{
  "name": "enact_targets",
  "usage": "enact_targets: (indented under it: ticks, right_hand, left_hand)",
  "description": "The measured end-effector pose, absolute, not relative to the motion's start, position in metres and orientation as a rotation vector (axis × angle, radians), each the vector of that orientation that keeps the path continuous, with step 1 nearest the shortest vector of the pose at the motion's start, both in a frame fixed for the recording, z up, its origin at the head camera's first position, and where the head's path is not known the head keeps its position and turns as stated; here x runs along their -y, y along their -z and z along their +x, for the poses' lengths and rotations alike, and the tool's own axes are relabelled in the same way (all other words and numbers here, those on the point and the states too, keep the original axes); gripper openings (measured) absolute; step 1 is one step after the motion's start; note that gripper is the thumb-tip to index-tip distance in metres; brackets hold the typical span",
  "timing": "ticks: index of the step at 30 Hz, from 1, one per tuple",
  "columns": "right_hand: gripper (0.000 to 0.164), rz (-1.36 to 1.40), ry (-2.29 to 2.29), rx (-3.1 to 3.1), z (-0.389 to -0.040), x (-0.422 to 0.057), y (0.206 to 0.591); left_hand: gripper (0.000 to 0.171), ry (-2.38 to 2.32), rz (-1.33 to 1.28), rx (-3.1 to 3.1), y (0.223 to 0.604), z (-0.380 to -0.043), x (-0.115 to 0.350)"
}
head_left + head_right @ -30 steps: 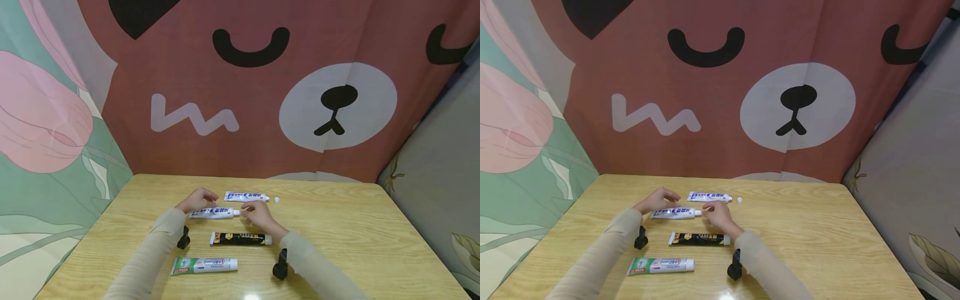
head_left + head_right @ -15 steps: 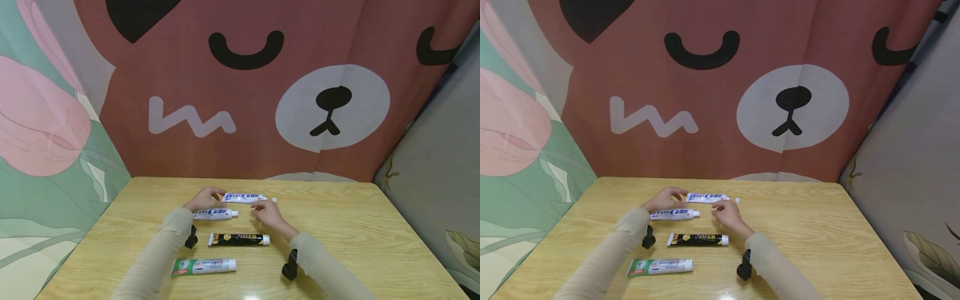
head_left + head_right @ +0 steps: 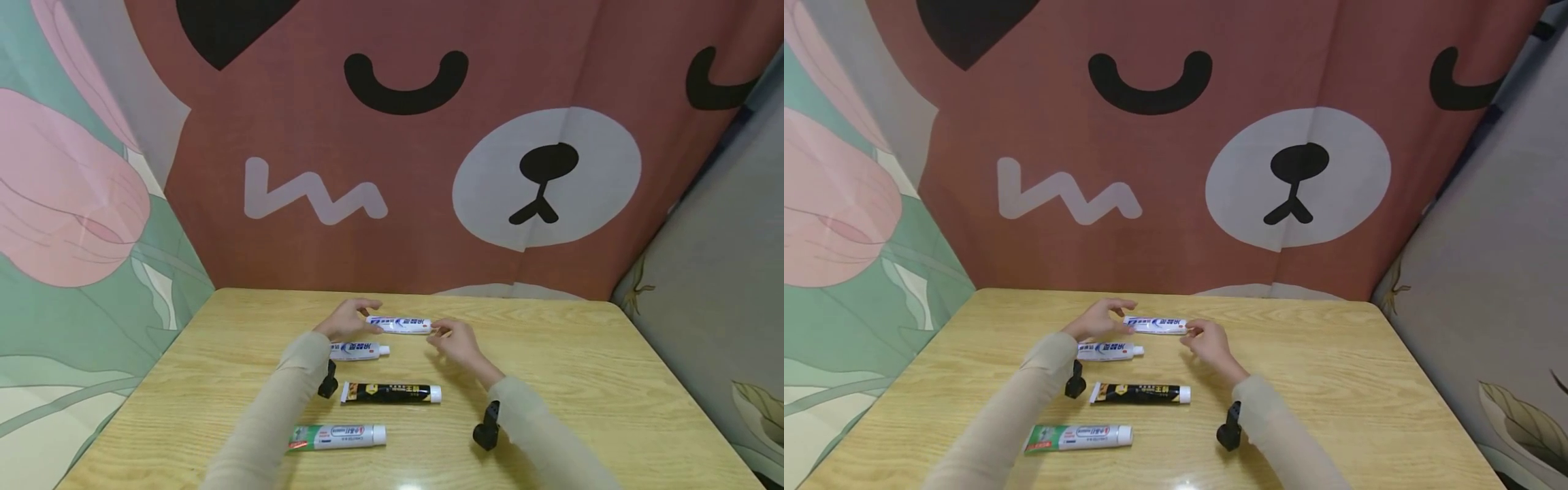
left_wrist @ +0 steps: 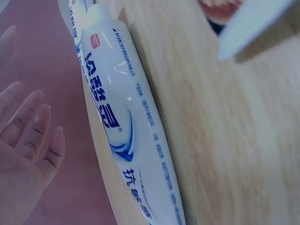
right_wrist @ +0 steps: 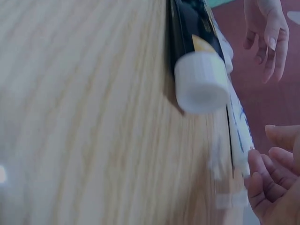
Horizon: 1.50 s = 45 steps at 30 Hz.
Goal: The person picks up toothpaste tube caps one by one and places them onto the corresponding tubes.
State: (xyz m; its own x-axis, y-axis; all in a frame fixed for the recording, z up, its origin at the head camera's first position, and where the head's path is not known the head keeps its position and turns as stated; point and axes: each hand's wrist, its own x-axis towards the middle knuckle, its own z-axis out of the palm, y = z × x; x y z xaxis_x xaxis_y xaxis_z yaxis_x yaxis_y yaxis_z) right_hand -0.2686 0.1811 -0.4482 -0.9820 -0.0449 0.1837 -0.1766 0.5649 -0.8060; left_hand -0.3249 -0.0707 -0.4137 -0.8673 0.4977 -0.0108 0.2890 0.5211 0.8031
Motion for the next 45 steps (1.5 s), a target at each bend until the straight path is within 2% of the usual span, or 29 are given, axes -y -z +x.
enact_targets:
  ticks: [13, 26, 45]
  right_hand:
    - [0.044, 0.14, -1.313, 2.721, -0.281, -0.205, 0.442]
    - [0.047, 0.115, -1.241, 2.757, -0.296, -0.219, 0.446]
    - [0.046, 0.091, -1.294, 2.826, -0.308, -0.228, 0.46]
  left_hand:
    - [0.051, -1.22, 0.71, -2.483, 0.417, -0.342, 0.056]
    - [0.046, -1.205, 0.795, -2.443, 0.41, -0.351, 0.038]
    - [0.043, -1.098, 0.57, -2.495, 0.425, -0.373, 0.02]
